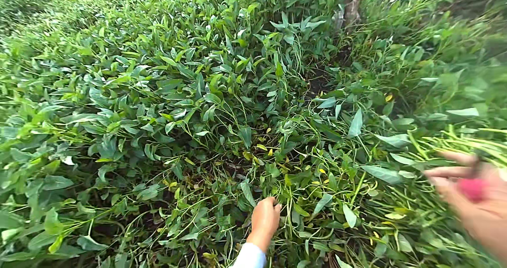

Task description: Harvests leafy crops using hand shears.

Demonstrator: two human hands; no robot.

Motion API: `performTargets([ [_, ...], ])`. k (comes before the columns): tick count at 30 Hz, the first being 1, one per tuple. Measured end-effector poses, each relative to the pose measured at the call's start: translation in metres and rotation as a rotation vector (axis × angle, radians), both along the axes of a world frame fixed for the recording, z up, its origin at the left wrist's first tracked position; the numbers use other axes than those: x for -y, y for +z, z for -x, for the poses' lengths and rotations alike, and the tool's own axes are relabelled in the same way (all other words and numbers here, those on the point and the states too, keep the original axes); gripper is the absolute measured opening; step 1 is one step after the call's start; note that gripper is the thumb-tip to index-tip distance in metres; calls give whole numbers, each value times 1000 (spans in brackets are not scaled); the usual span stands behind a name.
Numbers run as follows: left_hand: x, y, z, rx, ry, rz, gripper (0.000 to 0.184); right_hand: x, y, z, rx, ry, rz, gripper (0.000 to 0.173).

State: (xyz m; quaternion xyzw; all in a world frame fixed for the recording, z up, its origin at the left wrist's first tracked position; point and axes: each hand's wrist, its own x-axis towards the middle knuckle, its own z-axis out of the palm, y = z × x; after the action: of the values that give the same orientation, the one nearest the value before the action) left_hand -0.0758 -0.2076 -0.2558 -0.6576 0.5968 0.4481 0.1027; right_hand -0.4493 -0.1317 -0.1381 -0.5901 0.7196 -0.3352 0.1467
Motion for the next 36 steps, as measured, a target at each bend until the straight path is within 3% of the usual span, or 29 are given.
performTargets([
  [2,-5,-3,-30,-58,41,-33,34,38,-35,-58,118,166,-138,54],
  [4,-9,-3,-53,-112,71,-58,33,76,-58,-115,196,356,-489,46],
  [7,-11,-1,-66,-123,96,-59,31,126,-101,-173,-39,491,-933,39],
  [9,-14,-3,-66,-168,128,-30,29,145,-129,-194,-215,481,-1060,39],
  [11,-17,-5,-65,-242,163,1,29,152,-148,-203,-226,457,-1100,37],
  [14,-20,-4,-63,-317,196,-10,28,152,-146,-221,-247,413,-1204,34],
  [20,-20,2,-92,-428,258,-89,22,146,-151,-207,-199,363,-1128,32],
  [24,-34,10,-128,-641,397,-156,17,115,-137,-193,323,157,-846,34],
  [29,-68,15,-147,-861,524,-289,8,45,-139,-222,788,35,-737,63],
  [33,-79,9,-133,-902,563,-272,7,4,-135,-247,913,48,-754,72],
  [36,-71,3,-104,-906,622,-245,15,-16,-134,-265,988,-56,-695,73],
])
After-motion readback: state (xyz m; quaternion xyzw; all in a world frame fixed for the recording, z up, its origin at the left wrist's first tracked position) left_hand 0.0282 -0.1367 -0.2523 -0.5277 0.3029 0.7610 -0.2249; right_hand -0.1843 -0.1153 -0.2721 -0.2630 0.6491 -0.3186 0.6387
